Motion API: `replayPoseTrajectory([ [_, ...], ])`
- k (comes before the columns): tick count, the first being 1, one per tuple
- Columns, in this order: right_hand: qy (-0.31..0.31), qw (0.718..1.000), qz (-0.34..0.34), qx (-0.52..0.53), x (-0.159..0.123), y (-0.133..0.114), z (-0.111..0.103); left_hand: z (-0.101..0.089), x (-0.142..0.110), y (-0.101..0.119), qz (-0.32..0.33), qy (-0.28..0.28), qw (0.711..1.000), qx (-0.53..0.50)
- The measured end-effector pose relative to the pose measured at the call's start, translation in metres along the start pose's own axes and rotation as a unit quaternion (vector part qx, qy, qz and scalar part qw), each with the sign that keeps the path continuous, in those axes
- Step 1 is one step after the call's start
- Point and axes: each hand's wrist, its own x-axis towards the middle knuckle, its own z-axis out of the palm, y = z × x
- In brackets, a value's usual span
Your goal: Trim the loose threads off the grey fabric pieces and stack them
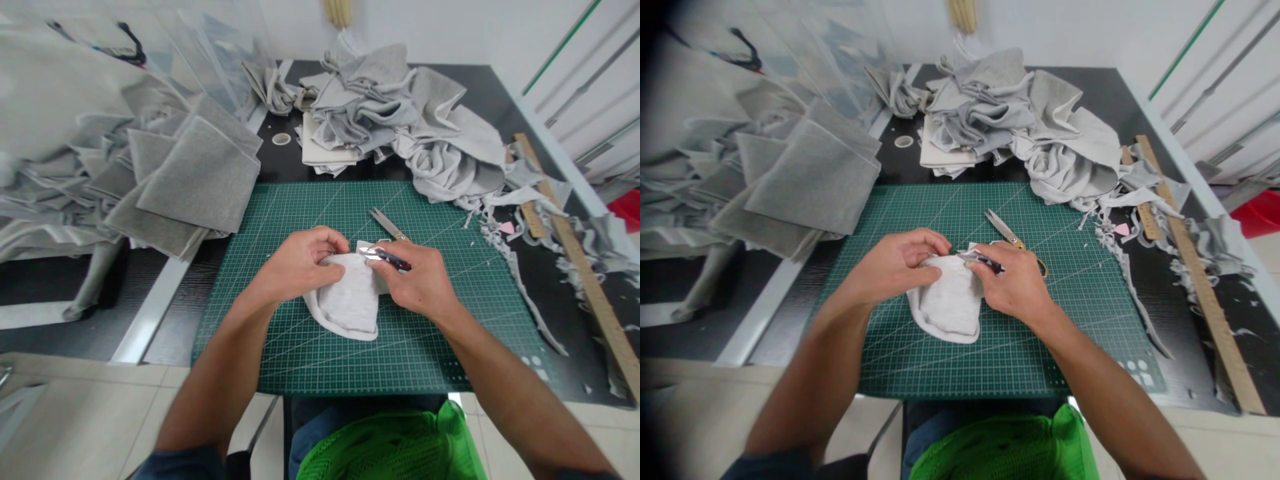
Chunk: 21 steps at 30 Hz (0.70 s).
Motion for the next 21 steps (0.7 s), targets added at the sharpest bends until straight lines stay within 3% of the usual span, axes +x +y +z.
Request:
replayPoseTrajectory([
  [4, 0.010, 1.000, 0.002, 0.008, 0.000, 0.001, 0.000, -0.007, 0.002, -0.004, 0.039, 0.022, 0.997, 0.068],
  [9, 0.015, 1.000, 0.003, 0.015, 0.000, 0.002, 0.000, -0.011, 0.003, -0.006, 0.039, -0.010, 0.994, 0.098],
  [15, 0.015, 0.999, -0.004, 0.031, 0.000, 0.001, -0.001, 0.002, 0.003, -0.001, 0.044, 0.031, 0.993, 0.103],
  [21, 0.009, 0.999, -0.001, 0.039, -0.001, 0.002, 0.000, 0.006, 0.001, -0.001, 0.031, 0.013, 0.997, 0.076],
])
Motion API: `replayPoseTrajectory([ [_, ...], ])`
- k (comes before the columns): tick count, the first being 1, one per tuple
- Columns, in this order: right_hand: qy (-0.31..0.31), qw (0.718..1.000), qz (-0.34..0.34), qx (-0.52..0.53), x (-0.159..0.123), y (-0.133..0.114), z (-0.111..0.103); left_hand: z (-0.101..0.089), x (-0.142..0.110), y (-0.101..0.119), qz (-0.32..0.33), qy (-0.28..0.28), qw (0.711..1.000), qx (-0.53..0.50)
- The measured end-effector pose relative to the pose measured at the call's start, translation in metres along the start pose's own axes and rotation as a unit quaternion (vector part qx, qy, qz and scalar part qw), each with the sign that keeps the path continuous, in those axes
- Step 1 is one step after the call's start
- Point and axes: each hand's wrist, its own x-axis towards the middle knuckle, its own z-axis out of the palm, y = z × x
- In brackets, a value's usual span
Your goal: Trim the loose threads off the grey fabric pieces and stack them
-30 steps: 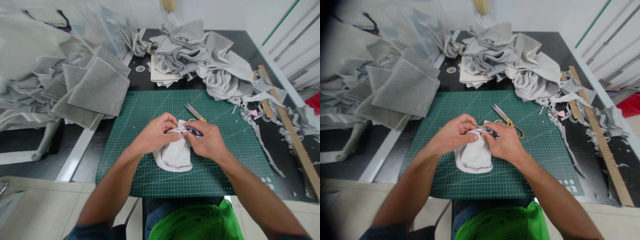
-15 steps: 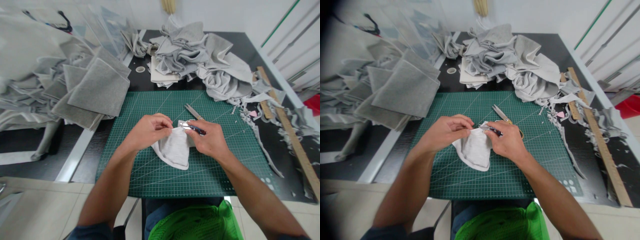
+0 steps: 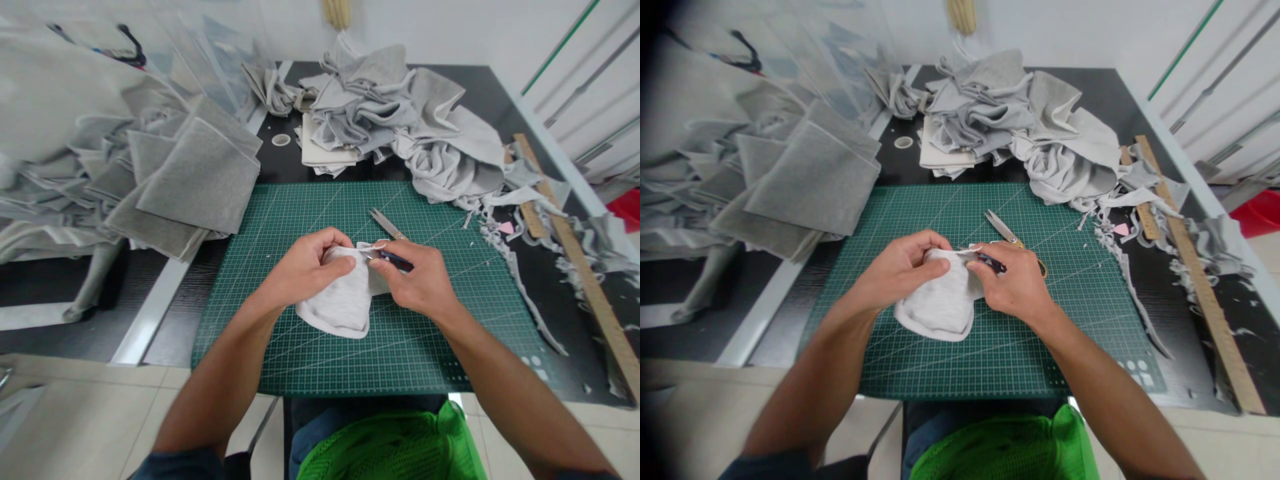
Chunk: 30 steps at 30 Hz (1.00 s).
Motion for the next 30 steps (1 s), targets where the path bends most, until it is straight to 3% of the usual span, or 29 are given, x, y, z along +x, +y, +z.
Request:
replayPoseTrajectory([
  [5, -0.007, 1.000, -0.004, -0.013, -0.0001, -0.0024, 0.0002, -0.0004, -0.0008, 0.0001, -0.015, 0.012, 1.000, 0.003],
  [13, 0.014, 0.998, -0.065, -0.018, -0.0010, -0.0033, 0.0035, 0.0016, -0.0006, -0.0015, -0.011, -0.004, 1.000, -0.003],
  [30, 0.036, 0.995, -0.090, -0.033, -0.0023, -0.0024, 0.0049, 0.0024, -0.0002, -0.0037, -0.006, -0.006, 0.999, 0.033],
])
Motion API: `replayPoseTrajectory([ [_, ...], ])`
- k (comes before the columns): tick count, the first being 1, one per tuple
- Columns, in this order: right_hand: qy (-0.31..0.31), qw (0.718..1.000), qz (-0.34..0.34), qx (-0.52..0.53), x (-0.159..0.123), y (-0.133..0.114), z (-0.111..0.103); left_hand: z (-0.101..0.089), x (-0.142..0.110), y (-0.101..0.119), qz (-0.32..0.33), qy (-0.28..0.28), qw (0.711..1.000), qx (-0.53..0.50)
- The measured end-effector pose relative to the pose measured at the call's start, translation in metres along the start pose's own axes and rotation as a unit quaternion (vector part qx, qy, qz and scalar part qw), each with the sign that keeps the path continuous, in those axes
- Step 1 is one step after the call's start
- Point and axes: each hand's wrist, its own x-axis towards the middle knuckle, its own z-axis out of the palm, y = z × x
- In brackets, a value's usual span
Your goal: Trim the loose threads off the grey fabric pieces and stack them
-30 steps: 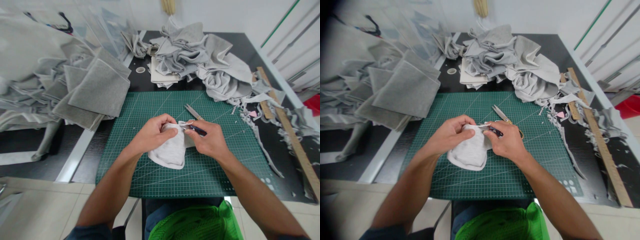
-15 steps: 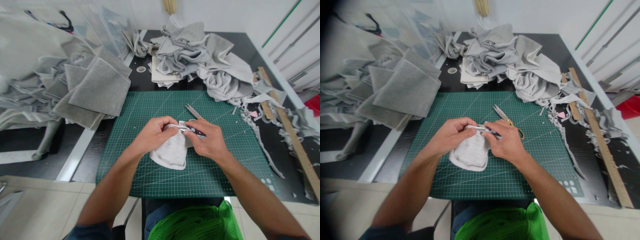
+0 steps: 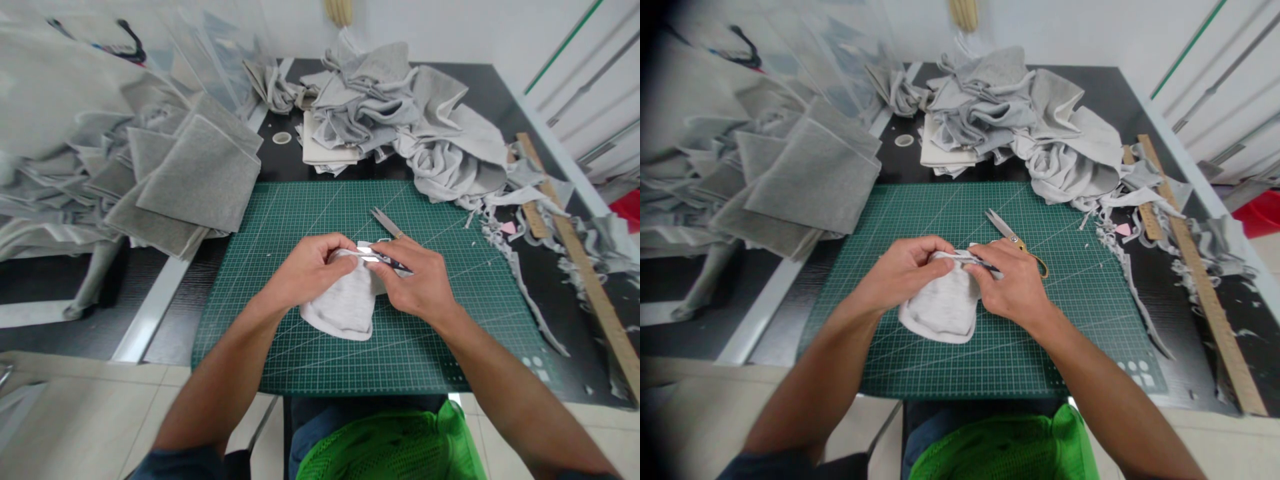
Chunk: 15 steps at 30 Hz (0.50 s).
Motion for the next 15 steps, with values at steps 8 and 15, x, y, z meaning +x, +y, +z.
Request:
replayPoseTrajectory([
  [8, 0.005, 1.000, -0.026, -0.011, -0.0011, 0.0020, 0.0028, 0.0046, 0.0002, 0.0015, 0.006, 0.032, 0.999, 0.038],
  [15, 0.006, 0.999, -0.035, -0.015, -0.0016, 0.0033, 0.0027, 0.0069, -0.0004, 0.0031, 0.007, 0.047, 0.997, 0.059],
])
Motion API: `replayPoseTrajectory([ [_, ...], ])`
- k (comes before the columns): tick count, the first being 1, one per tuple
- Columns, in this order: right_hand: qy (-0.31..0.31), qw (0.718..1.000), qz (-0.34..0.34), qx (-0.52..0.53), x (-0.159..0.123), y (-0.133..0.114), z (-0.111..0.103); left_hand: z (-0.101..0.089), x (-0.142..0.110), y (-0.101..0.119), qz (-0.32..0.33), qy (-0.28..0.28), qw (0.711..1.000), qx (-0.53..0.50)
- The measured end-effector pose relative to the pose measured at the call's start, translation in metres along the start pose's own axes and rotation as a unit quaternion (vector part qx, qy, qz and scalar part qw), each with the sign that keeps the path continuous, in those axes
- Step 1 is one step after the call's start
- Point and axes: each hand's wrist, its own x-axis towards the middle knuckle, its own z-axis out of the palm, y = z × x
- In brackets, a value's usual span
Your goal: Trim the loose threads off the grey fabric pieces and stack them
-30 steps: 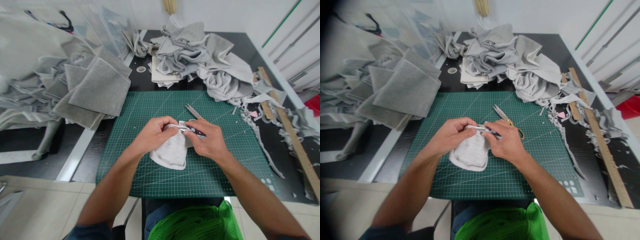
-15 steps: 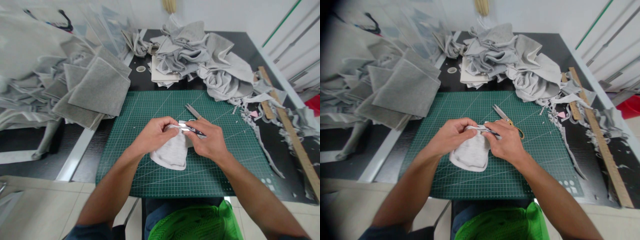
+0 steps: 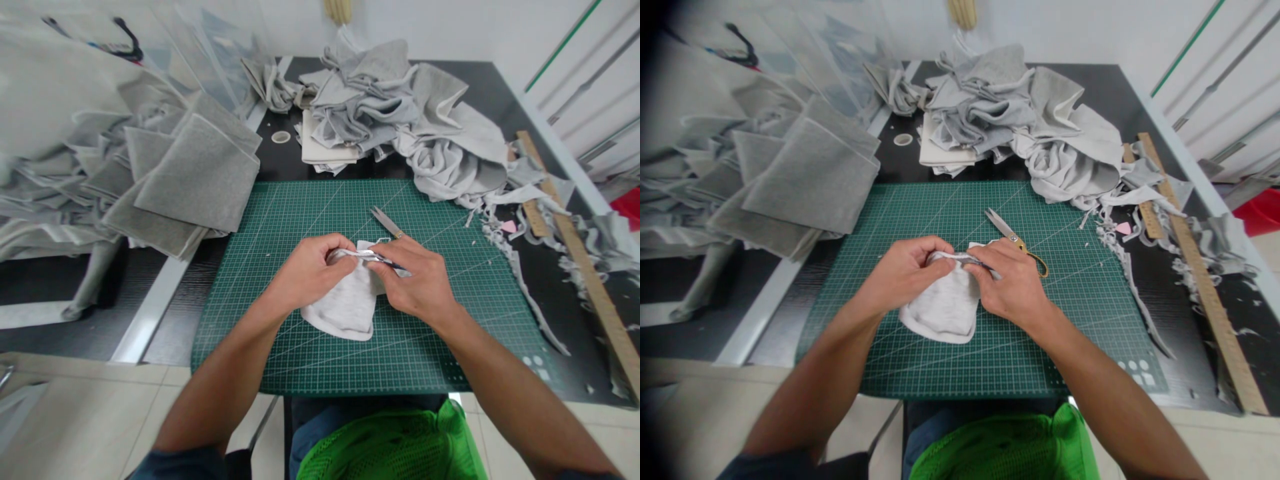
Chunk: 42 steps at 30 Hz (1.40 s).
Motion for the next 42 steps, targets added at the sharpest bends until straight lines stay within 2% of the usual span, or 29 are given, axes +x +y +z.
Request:
replayPoseTrajectory([
  [27, -0.019, 0.999, 0.006, -0.032, -0.0005, -0.0053, 0.0001, 0.0030, -0.0002, -0.0001, -0.025, 0.003, 1.000, 0.010],
  [33, -0.013, 0.999, -0.010, -0.040, -0.0001, -0.0055, 0.0012, 0.0044, 0.0001, -0.0007, -0.036, -0.012, 0.999, 0.007],
  [42, -0.015, 0.999, -0.020, -0.047, -0.0009, -0.0036, 0.0018, 0.0047, -0.0002, -0.0015, -0.029, -0.003, 0.999, 0.023],
])
